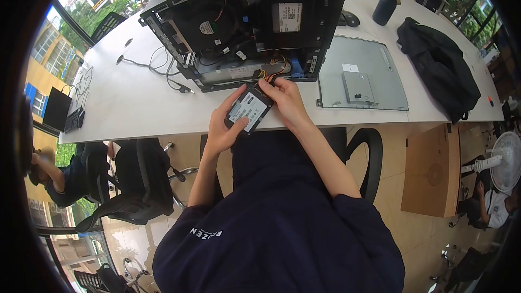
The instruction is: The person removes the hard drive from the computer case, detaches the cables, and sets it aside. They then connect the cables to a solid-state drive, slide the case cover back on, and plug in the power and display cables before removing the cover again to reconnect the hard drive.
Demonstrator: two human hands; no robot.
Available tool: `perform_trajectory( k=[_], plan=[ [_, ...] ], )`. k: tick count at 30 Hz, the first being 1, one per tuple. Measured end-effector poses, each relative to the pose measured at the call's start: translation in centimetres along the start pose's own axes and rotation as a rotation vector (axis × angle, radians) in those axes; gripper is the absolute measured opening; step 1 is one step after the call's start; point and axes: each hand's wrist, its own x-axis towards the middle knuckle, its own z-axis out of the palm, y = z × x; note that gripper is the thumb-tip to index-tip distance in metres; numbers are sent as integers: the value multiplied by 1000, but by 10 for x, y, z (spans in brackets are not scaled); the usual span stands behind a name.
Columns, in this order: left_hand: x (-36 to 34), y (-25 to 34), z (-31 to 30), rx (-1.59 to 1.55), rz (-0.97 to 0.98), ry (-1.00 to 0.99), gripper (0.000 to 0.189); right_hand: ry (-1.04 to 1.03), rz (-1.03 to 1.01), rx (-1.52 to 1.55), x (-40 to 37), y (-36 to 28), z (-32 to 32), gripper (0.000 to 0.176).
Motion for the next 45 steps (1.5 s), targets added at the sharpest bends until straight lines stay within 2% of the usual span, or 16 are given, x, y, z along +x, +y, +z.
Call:
perform_trajectory(
  k=[4, 6, 13, 16, 21, 23, 25, 27, 29, 32, 33, 35, 37, 38, 41, 45],
  plan=[
    [1, 1, 0, -9, -10, -5, 73, -12, -4, 18, 1, 1, -2, 22],
    [-3, -3, -7, -44, -21, -27, 74, -33, 59, 186, 3, 1, -7, 22],
    [-7, -3, -9, -99, -38, 14, 77, -34, 80, 63, 2, 0, -6, 23],
    [-7, -6, -9, -102, 25, 34, 74, -39, 1, -34, -5, -4, -2, 30],
    [-6, 11, -13, -138, 73, -68, 73, -120, 134, -224, -41, -26, -12, 47],
    [-3, 29, -8, -136, -77, -151, 73, -139, 161, -192, -55, -43, -23, 48],
    [3, 41, 4, -126, -112, -185, 72, -272, 137, -199, -66, -50, -35, 46],
    [9, 47, 15, -143, -173, -247, 74, -245, 116, -257, -71, -58, -42, 39],
    [13, 57, 31, -137, -163, -249, 74, -184, 60, -231, -74, -62, -48, 27],
    [22, 53, 50, -49, -61, -262, 74, -88, -7, -226, -85, -89, -62, 26],
    [24, 50, 54, 29, 26, -270, 74, 6, -108, -263, -89, -97, -70, 27],
    [27, 47, 60, 133, -11, -302, 71, 181, -303, -291, -96, -115, -94, 26],
    [27, 34, 71, 505, 206, -275, 67, 385, -472, -250, -100, -131, -125, 22],
    [24, 29, 79, 514, 238, -240, 65, 446, -526, -229, -103, -141, -140, 22],
    [16, 17, 95, 801, 365, -224, 62, 642, -587, -365, -104, -157, -178, 17],
    [15, 9, 102, 859, 385, -163, 60, 639, -529, -656, -94, -144, -220, 14]
  ],
)
